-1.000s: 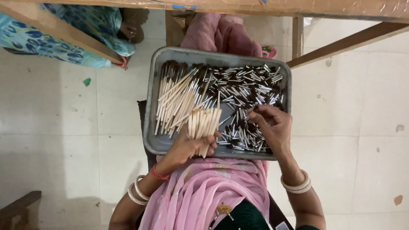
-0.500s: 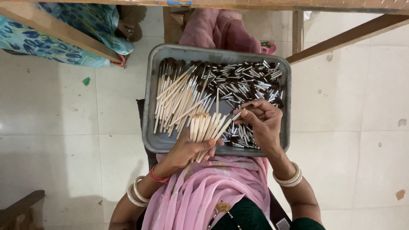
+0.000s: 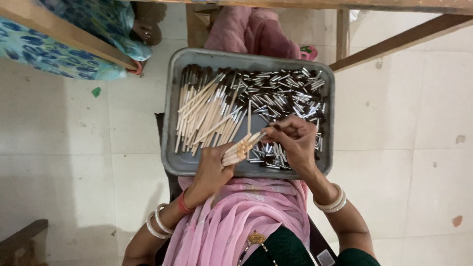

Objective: The person sits with a tray of wooden paintbrush handles and metal ferrules on their lap, sorting the parts and inserting handles into ferrules one at a time. They briefly carry a bundle of assembled brushes to a table and place it into a blue plastic crate, then continue assembling brushes on the tray.

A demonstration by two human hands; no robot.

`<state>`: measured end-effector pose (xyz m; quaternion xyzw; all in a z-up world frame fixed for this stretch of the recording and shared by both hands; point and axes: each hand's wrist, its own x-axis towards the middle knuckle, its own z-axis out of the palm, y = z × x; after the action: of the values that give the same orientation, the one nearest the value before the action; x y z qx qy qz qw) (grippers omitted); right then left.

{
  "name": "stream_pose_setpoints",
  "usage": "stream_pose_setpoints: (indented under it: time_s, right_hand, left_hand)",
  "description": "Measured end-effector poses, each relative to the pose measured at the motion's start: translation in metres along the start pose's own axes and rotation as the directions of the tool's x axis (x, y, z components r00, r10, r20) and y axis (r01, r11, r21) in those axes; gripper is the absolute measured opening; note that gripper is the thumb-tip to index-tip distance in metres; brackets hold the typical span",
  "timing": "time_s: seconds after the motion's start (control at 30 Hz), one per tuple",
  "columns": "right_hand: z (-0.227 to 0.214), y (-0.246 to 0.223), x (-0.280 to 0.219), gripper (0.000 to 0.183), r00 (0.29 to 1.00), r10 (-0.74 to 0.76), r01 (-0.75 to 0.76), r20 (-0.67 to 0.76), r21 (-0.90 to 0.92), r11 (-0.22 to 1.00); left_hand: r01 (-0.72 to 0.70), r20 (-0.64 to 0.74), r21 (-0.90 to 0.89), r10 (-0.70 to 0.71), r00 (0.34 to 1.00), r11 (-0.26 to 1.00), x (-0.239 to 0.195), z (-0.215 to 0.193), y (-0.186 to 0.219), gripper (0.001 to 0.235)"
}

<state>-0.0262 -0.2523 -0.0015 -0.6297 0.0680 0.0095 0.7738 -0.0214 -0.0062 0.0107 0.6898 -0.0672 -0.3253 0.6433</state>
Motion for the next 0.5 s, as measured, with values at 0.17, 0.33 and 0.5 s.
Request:
stream_pose_setpoints:
  time_s: [0.17, 0.33, 0.5]
  right_hand:
    - [-0.003, -0.046, 0.017, 0.018, 0.987, 0.159, -0.146, 0.028, -0.273, 0.951]
    - [-0.034, -0.055, -0.001, 0.022, 0.98, 0.168, 0.002, 0.102, -0.862, 0.507]
    - [-0.042, -0.034, -0.037, 0.015, 0.966, 0.246, 0.028, 0.076, -0.981, 0.194]
  left_hand:
    - [-0.267, -0.032, 0.584, 0.349, 0.936, 0.767, -0.003, -0.012, 0.005, 0.043]
    - [-0.206, -0.108, 0.841, 0.528, 0.842, 0.5, 0.003, -0.034, -0.001, 0.048]
    - [-0.112, -0.202, 0.813, 0.457, 0.866, 0.572, -0.001, -0.042, 0.008, 0.052]
